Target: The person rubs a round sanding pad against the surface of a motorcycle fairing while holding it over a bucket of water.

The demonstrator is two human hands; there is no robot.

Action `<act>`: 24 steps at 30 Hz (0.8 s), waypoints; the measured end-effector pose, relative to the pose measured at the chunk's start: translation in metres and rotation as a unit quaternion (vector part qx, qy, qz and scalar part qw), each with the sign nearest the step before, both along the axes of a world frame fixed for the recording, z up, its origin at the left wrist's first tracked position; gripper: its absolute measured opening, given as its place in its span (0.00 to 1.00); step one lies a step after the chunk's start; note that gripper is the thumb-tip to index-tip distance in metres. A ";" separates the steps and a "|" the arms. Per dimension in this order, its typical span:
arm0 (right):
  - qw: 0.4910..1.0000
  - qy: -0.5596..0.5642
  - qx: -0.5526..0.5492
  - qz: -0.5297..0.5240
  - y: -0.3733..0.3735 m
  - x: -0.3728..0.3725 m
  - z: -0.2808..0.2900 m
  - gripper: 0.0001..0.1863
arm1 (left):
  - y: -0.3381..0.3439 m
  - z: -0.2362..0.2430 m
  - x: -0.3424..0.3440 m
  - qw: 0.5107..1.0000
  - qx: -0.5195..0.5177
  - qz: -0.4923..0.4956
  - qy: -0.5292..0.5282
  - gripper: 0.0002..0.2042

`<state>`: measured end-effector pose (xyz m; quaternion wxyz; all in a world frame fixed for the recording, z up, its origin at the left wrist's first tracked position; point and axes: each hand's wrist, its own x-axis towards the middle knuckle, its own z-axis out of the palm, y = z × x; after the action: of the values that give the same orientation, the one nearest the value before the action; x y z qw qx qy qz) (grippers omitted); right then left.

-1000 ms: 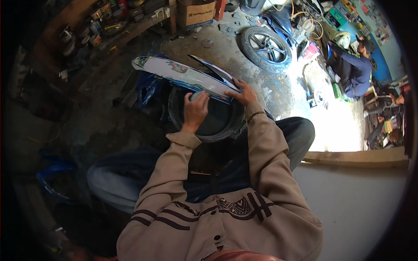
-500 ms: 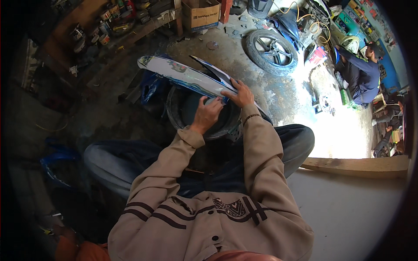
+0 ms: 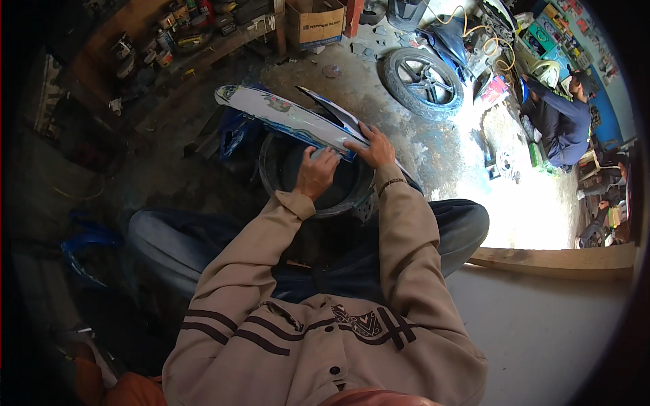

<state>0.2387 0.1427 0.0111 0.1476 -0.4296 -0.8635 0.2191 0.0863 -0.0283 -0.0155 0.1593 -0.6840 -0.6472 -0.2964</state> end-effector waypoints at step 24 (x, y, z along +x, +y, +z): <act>1.000 -0.006 0.001 -0.006 -0.001 0.000 0.000 0.52 | -0.008 -0.003 -0.034 0.993 0.001 0.064 -0.097 0.08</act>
<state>0.2383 0.1416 0.0116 0.1439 -0.4362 -0.8619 0.2148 0.0521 -0.0366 -0.0185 0.1149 -0.6086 -0.7021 -0.3514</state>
